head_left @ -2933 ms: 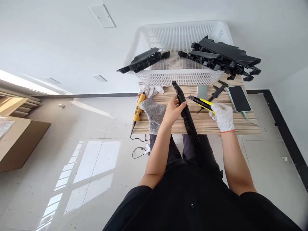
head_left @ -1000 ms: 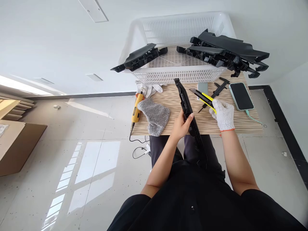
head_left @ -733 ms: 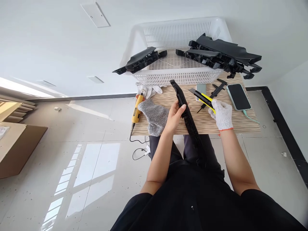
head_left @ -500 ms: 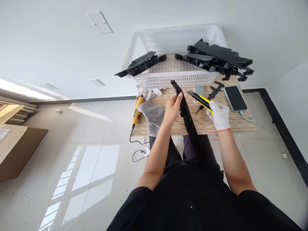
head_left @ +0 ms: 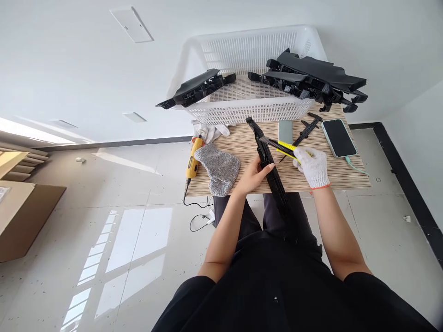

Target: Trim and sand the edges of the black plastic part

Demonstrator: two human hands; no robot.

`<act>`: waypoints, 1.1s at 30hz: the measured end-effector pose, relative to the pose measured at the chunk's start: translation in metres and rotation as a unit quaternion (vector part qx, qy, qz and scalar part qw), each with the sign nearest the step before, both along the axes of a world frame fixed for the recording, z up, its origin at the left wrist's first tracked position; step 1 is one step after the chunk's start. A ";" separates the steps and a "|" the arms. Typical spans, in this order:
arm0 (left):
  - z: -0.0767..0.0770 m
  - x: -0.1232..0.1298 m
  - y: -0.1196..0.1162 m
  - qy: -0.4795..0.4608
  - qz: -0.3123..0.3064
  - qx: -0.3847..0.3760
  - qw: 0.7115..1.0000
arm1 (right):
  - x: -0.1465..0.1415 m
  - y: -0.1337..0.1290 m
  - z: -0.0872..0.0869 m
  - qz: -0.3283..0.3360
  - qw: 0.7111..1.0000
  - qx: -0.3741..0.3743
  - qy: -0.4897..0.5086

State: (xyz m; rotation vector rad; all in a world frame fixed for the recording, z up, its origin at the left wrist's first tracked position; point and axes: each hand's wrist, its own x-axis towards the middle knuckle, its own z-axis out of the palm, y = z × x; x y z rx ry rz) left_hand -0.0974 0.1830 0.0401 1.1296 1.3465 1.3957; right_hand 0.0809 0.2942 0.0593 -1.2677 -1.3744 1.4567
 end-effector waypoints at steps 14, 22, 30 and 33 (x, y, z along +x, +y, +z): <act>-0.012 0.006 -0.004 0.030 0.046 -0.007 0.998 | -0.001 0.000 0.000 -0.001 1.000 -0.009 -0.002; -0.002 0.007 -0.004 0.006 0.056 -0.055 0.997 | -0.004 0.002 0.004 -0.013 0.999 -0.025 0.015; -0.004 0.007 -0.005 0.001 0.063 -0.050 0.997 | -0.004 -0.001 0.005 -0.009 0.999 -0.030 0.017; -0.005 0.007 -0.005 0.018 0.065 -0.049 0.996 | -0.004 -0.002 0.005 0.025 0.999 -0.023 0.004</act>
